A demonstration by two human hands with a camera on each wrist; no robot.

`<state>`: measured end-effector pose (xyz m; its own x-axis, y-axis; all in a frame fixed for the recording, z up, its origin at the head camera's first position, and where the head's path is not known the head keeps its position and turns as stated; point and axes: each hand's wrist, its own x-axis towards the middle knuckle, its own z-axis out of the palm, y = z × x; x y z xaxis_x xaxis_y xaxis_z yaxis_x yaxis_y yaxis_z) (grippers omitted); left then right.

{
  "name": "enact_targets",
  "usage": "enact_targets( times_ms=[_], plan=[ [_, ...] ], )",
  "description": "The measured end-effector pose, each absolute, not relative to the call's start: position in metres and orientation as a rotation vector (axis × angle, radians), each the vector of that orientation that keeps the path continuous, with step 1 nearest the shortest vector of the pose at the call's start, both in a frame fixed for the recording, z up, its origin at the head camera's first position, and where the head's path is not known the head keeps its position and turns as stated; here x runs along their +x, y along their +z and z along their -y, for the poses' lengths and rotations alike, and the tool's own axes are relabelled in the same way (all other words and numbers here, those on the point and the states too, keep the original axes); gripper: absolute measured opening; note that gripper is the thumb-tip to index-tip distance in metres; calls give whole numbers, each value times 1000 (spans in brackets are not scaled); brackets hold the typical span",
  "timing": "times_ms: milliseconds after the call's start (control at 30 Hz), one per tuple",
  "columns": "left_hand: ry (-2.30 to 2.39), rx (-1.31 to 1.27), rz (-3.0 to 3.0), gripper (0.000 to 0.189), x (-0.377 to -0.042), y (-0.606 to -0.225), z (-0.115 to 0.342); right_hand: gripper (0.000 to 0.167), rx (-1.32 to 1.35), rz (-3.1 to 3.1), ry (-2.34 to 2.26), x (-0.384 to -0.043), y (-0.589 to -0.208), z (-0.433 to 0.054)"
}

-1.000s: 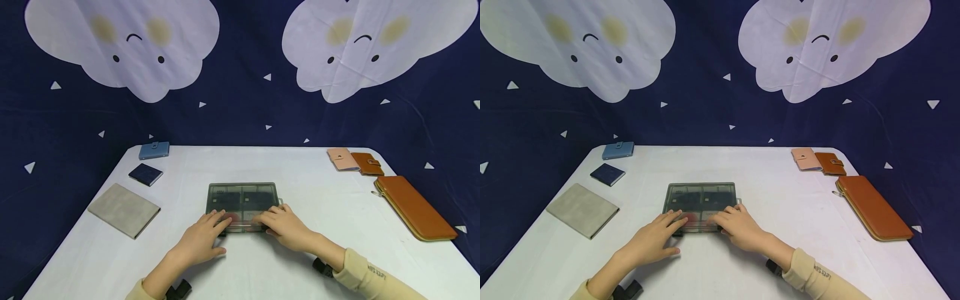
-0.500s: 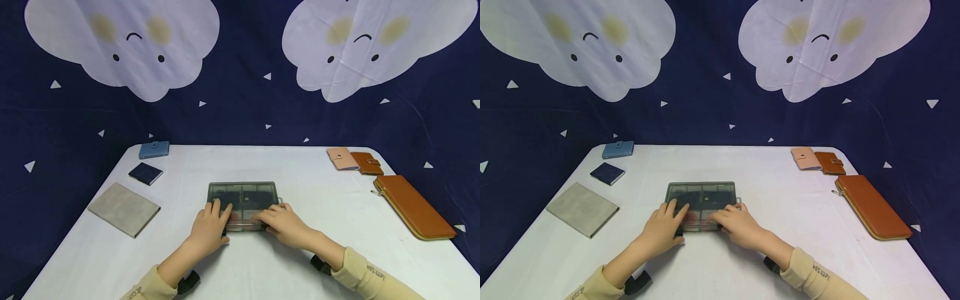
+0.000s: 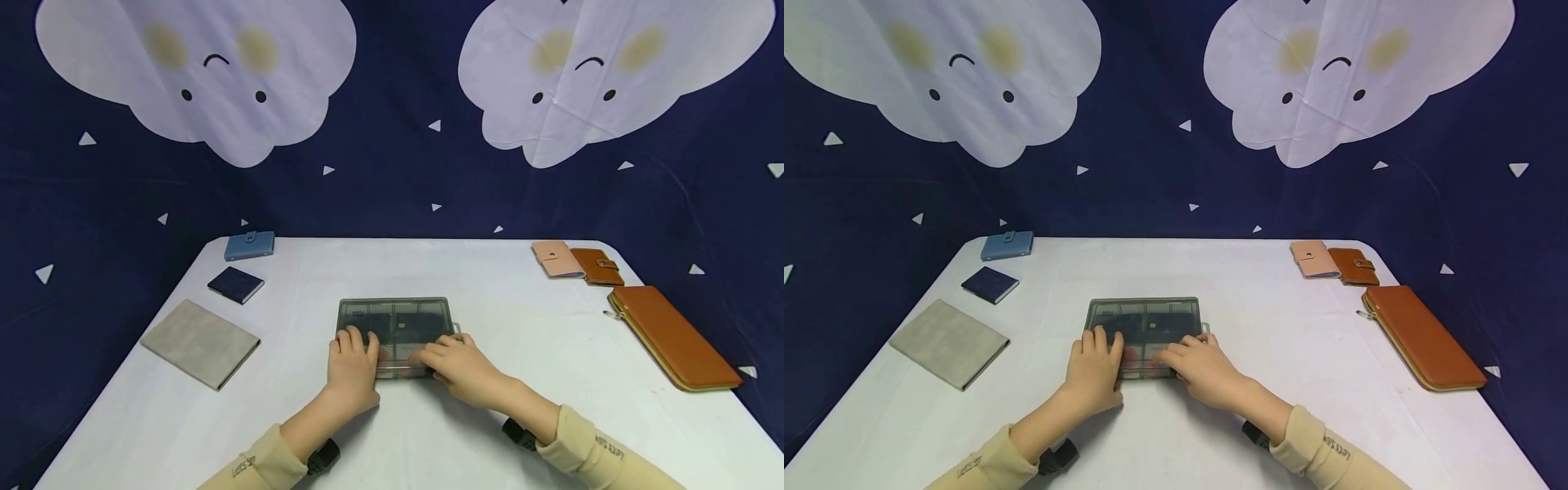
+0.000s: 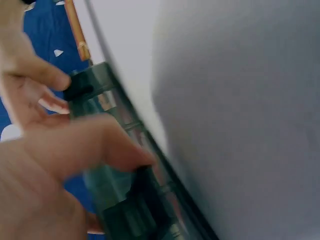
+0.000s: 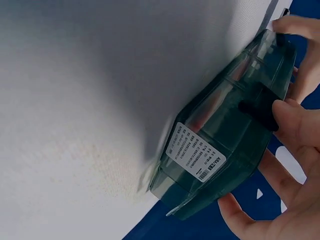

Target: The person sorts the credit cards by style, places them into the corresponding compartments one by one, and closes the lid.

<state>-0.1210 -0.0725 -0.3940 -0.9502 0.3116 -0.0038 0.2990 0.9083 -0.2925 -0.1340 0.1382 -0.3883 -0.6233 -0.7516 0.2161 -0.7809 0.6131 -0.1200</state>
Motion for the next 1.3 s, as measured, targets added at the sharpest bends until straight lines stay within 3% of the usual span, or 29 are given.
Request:
enact_targets(
  times_ms=[67,267,333,1300],
  plan=[
    [319,-544,3071,90,-120,-389,78,42,1286,2683,304,-134,-388,-138],
    [85,-733,2996,54,-118,-383,104,42,1290,2662,312,-134,-389,-139],
    [77,-765,2951,50,-118,-384,110,42,1288,2658,308,-134,-389,-139],
    [53,-805,2770,46,-118,-391,116,41,1264,2691,283,-132,-392,-138]
  ],
)
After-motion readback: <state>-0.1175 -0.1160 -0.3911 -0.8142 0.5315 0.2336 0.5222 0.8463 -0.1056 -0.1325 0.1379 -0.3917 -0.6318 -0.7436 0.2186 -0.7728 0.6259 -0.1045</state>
